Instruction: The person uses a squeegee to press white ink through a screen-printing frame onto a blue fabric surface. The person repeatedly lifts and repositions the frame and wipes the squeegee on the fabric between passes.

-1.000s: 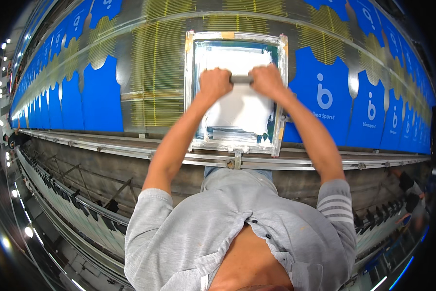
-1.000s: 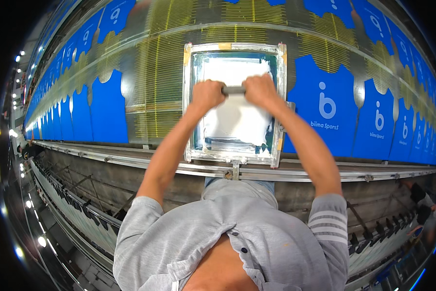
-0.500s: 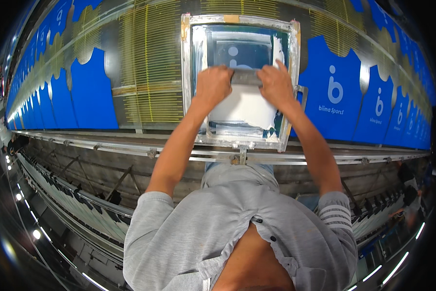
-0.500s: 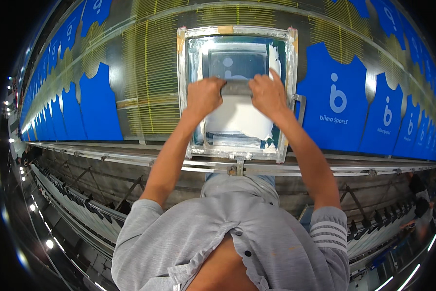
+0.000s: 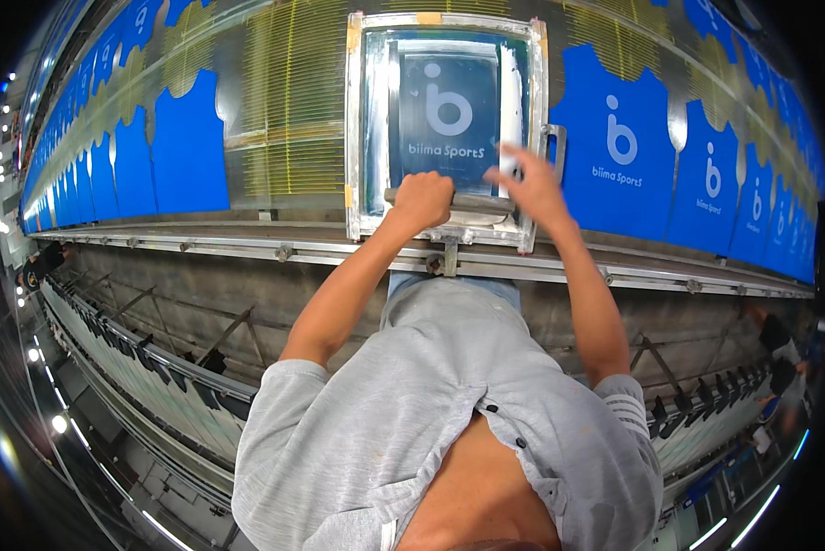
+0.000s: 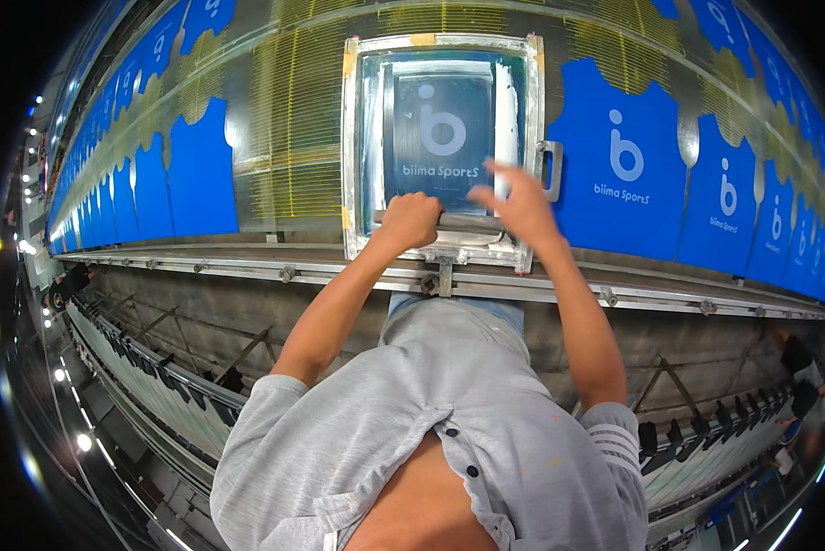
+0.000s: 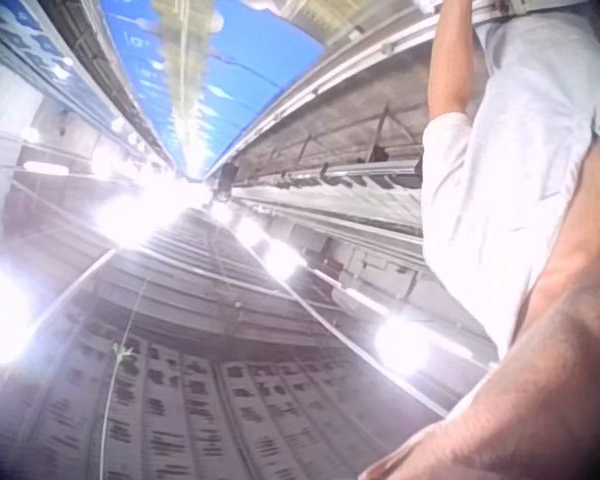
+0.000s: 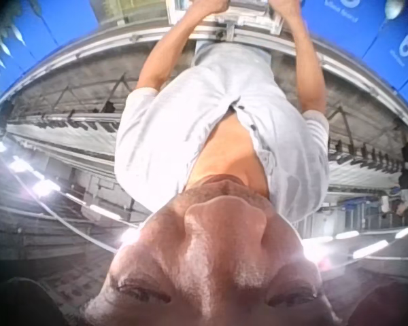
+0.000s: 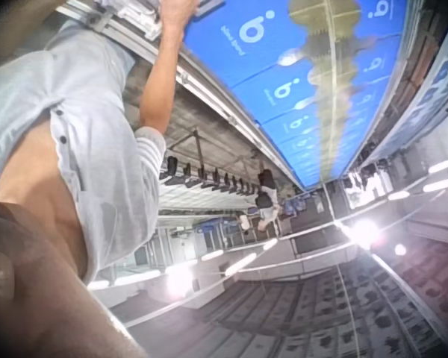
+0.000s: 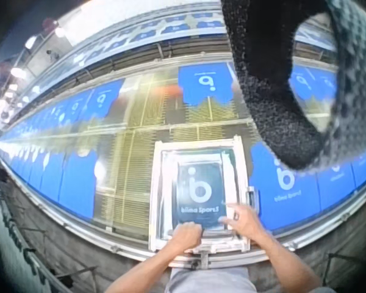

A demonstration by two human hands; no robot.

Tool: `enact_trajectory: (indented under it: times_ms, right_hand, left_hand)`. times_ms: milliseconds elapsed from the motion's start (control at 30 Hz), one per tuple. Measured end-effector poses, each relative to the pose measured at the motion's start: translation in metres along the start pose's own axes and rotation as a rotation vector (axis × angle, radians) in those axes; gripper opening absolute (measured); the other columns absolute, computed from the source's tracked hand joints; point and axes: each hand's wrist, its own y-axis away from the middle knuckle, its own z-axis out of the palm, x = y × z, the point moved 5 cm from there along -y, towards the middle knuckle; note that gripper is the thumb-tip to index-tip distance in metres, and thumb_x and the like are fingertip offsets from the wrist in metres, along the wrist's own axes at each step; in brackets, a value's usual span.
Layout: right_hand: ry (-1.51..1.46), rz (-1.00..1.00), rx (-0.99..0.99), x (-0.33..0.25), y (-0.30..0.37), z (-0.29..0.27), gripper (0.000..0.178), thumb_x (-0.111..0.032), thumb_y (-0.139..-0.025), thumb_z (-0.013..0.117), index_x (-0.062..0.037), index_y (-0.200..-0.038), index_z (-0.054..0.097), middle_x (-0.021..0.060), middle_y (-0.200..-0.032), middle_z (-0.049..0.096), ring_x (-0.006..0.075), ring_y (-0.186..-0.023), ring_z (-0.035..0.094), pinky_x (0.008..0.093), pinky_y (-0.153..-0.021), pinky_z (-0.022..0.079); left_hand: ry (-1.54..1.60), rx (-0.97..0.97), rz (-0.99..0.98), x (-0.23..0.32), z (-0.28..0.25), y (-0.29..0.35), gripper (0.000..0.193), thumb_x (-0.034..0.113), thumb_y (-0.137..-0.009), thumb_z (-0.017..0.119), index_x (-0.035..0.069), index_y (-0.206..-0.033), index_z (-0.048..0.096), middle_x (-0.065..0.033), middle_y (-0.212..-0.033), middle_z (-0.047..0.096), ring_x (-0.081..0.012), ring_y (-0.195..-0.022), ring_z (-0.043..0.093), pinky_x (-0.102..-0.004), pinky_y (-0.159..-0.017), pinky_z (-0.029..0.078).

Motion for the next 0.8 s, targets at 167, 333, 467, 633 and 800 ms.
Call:
enact_trajectory:
  times_ms: [167,333,467,633,800]
  right_hand:
    - [0.275,0.192,0.682,0.086,-0.036,-0.053,0.048,-0.039,-0.091,0.073,-0.0015,-0.122,0.068,0.0158,-0.098,0.07,0.0237,-0.087,0.066,0.0375,-0.08,0.052]
    - [-0.418,0.555,0.364,0.129,-0.04,-0.028,0.033,-0.031,-0.093,0.071,-0.0028,-0.111,0.071,0.0029,-0.072,0.061,0.0107,-0.055,0.051,0.0302,-0.051,0.041]
    - [-0.349,0.581,0.414,0.11,-0.037,-0.035,0.026,-0.027,-0.094,0.07,-0.0036,-0.103,0.073,0.0005,-0.069,0.059,0.008,-0.052,0.047,0.0299,-0.048,0.036]
    - [-0.358,0.536,0.416,0.087,-0.039,-0.044,0.027,-0.028,-0.093,0.071,-0.0017,-0.1,0.073,0.0005,-0.062,0.056,0.0083,-0.051,0.048,0.0292,-0.046,0.035]
    - [-0.282,0.51,0.428,0.103,-0.042,-0.049,0.029,-0.03,-0.092,0.072,-0.0015,-0.096,0.074,0.0012,-0.063,0.058,0.0082,-0.05,0.05,0.029,-0.043,0.034]
  left_hand:
    - [0.14,-0.549,-0.087,-0.017,0.011,-0.071,0.037,0.013,-0.064,0.077,-0.004,-0.096,0.075,-0.0263,-0.101,0.073,-0.0414,-0.096,0.071,-0.0489,-0.08,0.055]
    - [0.039,-0.856,0.205,-0.048,-0.025,-0.116,0.049,0.017,-0.058,0.085,-0.004,-0.101,0.075,-0.028,-0.119,0.068,-0.0411,-0.108,0.066,-0.046,-0.089,0.053]
    - [-0.008,-0.451,0.197,-0.075,-0.134,-0.181,0.027,0.014,-0.062,0.078,-0.001,-0.083,0.077,-0.0229,-0.102,0.073,-0.0387,-0.094,0.069,-0.0454,-0.079,0.054]
    - [-0.05,0.357,0.063,-0.072,-0.2,-0.193,0.019,0.012,-0.07,0.068,0.004,-0.085,0.076,-0.0204,-0.093,0.074,-0.0372,-0.086,0.071,-0.0466,-0.073,0.056]
    - [0.052,0.522,0.123,-0.037,-0.1,-0.09,0.016,0.01,-0.071,0.066,0.006,-0.085,0.074,-0.0163,-0.086,0.072,-0.0339,-0.084,0.071,-0.0479,-0.071,0.055]
